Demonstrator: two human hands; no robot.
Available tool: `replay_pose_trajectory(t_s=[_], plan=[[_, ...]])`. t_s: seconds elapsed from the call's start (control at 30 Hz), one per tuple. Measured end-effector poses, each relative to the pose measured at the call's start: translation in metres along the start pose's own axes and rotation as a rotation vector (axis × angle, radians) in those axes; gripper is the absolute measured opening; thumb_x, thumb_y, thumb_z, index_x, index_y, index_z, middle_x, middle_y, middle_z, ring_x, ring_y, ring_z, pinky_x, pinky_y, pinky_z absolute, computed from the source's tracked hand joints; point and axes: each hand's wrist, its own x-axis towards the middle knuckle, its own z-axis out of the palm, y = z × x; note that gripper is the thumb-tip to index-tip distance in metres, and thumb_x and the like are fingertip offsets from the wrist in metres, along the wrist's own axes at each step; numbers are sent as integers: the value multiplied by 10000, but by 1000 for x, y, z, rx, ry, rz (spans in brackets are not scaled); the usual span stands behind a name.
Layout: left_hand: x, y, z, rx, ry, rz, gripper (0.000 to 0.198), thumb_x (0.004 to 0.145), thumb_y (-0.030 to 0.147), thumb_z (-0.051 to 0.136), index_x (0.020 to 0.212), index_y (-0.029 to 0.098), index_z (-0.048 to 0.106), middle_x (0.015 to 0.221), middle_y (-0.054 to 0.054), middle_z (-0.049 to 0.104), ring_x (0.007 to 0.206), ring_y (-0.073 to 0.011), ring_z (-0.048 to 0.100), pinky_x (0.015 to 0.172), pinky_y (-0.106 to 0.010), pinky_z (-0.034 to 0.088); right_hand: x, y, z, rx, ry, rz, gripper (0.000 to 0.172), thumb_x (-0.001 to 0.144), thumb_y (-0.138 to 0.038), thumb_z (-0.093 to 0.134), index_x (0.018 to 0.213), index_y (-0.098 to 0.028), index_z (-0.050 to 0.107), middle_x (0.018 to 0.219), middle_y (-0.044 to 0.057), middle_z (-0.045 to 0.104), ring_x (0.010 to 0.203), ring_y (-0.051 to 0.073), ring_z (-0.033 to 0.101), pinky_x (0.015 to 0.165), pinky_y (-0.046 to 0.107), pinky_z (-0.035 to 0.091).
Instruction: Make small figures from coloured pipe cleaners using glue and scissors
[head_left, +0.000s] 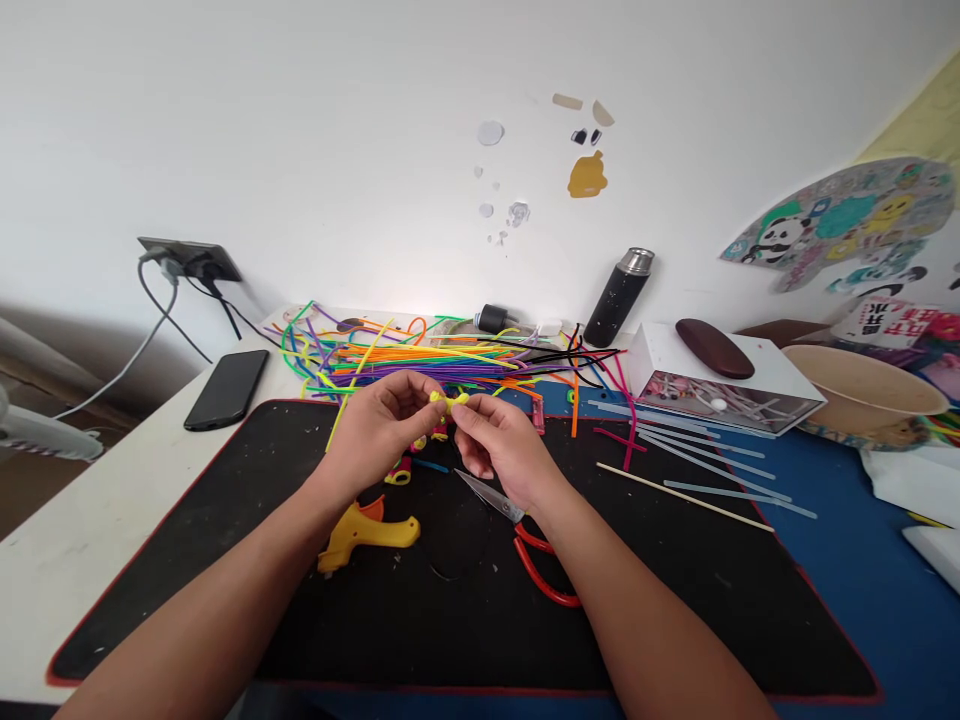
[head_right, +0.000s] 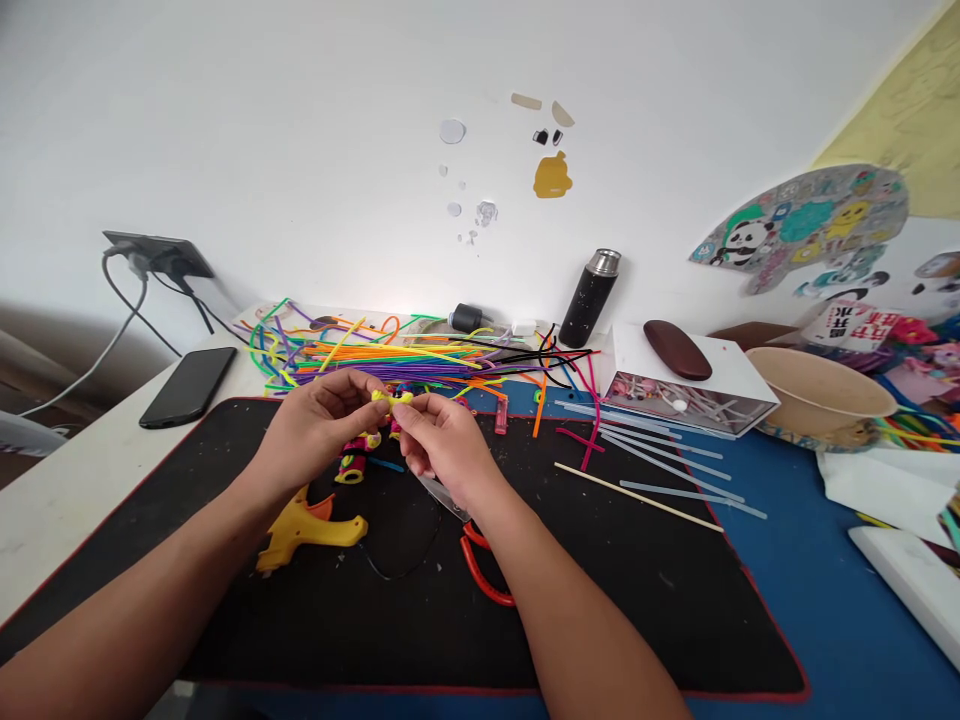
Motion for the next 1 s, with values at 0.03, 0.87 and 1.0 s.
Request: replay_pose_trajectory(t_s=[0.03, 0.87, 1.0], plan=[[0, 0, 0, 3, 1, 0, 271, 803, 394, 815, 884, 177, 675, 807, -23, 688, 682, -144, 625, 599, -247, 494, 0, 0, 0, 3, 1, 0, 425, 812, -569, 803, 883, -205, 595, 582, -79, 585, 370, 60, 449, 350, 191, 219], [6, 0, 0, -125, -143, -185, 385, 671, 457, 918, 803, 187, 679, 671, 8, 665, 595, -137, 609, 580, -253, 507, 3, 6, 0, -130, 60, -107, 393, 830, -546, 766, 797, -232, 532, 498, -101, 510, 370, 69, 405, 382, 199, 249], [7, -2, -1, -148, -148, -187, 400, 687, 492, 913, 813, 180, 696, 700, 0, 678, 614, -140, 625, 604, -261, 520, 3, 5, -1, -128, 74, -110, 386, 838, -546, 755, 802, -237, 526, 506, -102, 509, 377, 71, 401, 384, 198, 262]])
